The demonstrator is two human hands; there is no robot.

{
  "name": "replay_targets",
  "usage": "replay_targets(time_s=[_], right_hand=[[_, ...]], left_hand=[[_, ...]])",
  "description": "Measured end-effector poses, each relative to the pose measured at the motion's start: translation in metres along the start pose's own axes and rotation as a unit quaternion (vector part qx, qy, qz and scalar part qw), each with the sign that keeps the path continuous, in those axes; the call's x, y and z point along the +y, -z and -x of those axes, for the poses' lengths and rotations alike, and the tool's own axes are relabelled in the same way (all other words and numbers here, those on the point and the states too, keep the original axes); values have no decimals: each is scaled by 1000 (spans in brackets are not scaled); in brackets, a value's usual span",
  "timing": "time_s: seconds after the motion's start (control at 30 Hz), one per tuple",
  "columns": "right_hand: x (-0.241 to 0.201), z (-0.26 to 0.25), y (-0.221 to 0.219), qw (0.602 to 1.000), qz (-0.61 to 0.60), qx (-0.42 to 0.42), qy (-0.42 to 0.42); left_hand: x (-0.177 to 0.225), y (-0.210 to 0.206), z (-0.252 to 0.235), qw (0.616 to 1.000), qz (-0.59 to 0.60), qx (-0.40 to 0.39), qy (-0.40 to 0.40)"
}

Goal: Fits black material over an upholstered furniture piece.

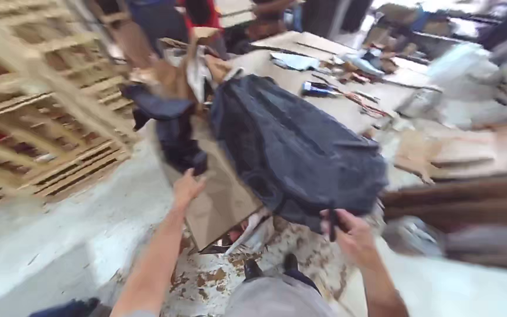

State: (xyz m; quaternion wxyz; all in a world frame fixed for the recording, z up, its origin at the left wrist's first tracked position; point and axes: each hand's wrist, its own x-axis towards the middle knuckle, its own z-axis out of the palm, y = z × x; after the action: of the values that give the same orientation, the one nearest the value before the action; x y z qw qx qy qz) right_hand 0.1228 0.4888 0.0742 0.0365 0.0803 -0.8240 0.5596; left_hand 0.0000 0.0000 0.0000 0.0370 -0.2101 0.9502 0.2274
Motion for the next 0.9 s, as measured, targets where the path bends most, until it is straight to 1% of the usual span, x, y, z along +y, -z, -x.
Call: replay_targets(time_s=[0.07, 0.1, 0.13, 0.17, 0.23, 0.3, 0.33, 0.4, 0.47, 0.53, 0.6, 0.67, 0.73, 0.8, 0.83, 0.9], right_hand=[[46, 68, 22, 992, 59, 3, -112], [67, 98, 30, 982, 77, 10, -171], [84, 126, 35, 971, 85, 22, -221], [98, 151, 41, 961, 87, 35, -261], [109, 183, 61, 948, 94, 53, -300], [113, 197, 95, 944, 96, 79, -305], [116, 201, 112, 944, 93, 101, -301], [122, 199, 150, 941, 92, 160, -284], [126, 189, 189, 940, 91, 205, -256], [131, 174, 220, 944, 78, 230, -224], [139, 161, 244, 948, 55, 248, -191], [146, 145, 263, 949, 32, 265, -166], [154, 123, 267, 953, 9, 261, -155], [163, 93, 264, 959, 5, 232, -161], [169, 75, 263, 962, 13, 218, -165], [179, 30, 261, 963, 48, 202, -170]], left_hand=[[10, -10, 57, 996, 25, 76, -29], [15, -20, 86, 993, 31, 110, -28], [19, -33, 115, 991, 37, 130, -23], [25, -51, 144, 990, 45, 135, -21], [43, -93, 202, 993, 75, 84, -46], [70, -147, 246, 989, 124, 6, -81], [85, -173, 263, 981, 168, -45, -90], [123, -210, 287, 949, 264, -158, -69], [164, -228, 300, 908, 344, -239, -26], [192, -233, 303, 883, 391, -259, 6], [212, -240, 302, 877, 393, -277, 27], [228, -257, 303, 889, 338, -309, 16], [228, -272, 300, 906, 220, -358, -45], [225, -287, 299, 902, 76, -412, -102], [226, -293, 301, 897, 21, -426, -117], [232, -300, 302, 893, -40, -434, -114]])
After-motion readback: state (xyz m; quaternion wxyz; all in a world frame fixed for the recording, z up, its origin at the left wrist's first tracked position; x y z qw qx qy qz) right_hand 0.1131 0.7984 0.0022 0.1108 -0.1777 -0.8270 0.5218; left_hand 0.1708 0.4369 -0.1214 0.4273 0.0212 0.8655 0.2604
